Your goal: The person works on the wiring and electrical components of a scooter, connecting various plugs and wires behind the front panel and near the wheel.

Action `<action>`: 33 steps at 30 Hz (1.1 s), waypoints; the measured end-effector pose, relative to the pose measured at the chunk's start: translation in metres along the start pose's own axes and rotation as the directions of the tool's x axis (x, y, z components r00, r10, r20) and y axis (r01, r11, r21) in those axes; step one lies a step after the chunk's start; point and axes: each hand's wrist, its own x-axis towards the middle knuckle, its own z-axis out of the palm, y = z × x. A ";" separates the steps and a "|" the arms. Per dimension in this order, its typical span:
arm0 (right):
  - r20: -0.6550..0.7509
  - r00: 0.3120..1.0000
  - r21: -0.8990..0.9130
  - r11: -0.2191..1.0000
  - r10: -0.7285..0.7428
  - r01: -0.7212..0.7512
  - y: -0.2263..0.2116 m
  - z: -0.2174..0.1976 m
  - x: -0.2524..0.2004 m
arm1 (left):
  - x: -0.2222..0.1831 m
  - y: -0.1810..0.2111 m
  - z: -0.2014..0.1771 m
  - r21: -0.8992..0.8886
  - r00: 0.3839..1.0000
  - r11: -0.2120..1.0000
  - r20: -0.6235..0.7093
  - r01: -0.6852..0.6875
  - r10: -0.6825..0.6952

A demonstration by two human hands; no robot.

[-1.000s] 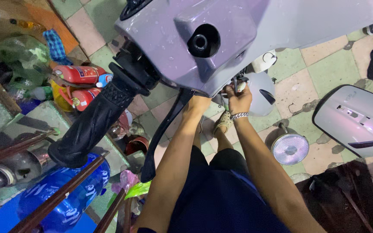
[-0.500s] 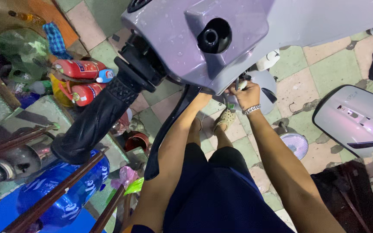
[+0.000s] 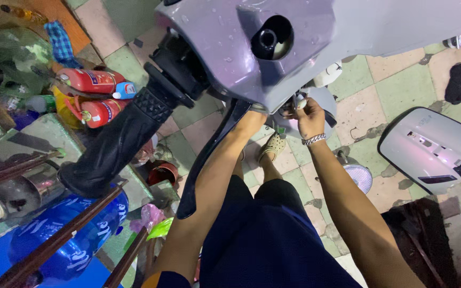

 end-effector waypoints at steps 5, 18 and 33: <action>0.019 0.998 0.036 0.997 0.067 -0.067 -0.002 0.007 -0.005 | -0.015 -0.013 0.051 0.067 0.998 0.996 0.016 0.062 -0.064; -0.162 0.987 -0.201 0.979 0.010 -0.042 0.034 0.069 -0.051 | -0.016 -0.029 0.049 -0.186 0.980 0.982 -0.199 -0.012 -0.026; 0.128 0.986 0.058 0.991 0.110 -0.118 0.126 0.040 -0.006 | -0.024 0.011 0.016 -0.338 0.983 0.929 -0.049 0.151 -0.177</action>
